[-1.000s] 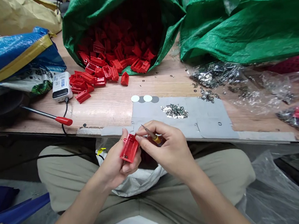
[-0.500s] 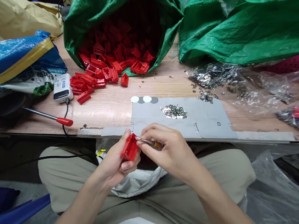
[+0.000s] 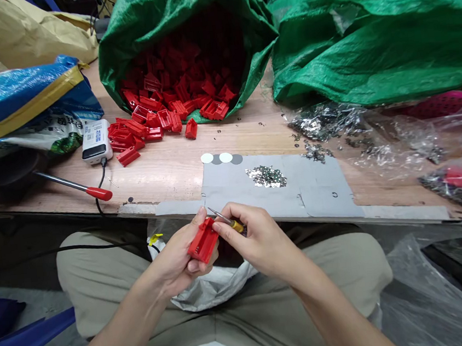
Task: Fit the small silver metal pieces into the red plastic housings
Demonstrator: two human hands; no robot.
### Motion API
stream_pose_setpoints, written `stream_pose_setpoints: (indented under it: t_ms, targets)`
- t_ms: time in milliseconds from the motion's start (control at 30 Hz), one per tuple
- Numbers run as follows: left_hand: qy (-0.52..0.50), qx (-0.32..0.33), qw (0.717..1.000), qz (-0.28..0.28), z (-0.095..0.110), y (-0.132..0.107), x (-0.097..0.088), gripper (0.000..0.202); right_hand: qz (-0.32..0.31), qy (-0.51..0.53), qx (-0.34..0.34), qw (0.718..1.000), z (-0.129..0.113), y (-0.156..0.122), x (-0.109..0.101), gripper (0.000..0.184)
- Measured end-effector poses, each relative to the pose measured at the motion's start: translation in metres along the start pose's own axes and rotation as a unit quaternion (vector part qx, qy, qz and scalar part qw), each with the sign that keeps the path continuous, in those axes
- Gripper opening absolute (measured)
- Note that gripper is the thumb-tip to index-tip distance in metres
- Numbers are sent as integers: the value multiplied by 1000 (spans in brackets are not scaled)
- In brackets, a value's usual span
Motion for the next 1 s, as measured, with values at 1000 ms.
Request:
stream_pose_setpoints:
  t_ms: [1000]
  targets:
    - [507, 481, 707, 104, 80, -32, 6, 22, 162, 39, 100, 981, 46, -7, -52, 37]
Point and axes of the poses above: each hand's wrist, its own y-axis towards the middle knuckle, its own x-axis out of the palm, z = x × y, the point moved 9 cm from there along y, towards the middle knuckle, and after that the axes turned 1 degree about y, right-handed, at the moved point
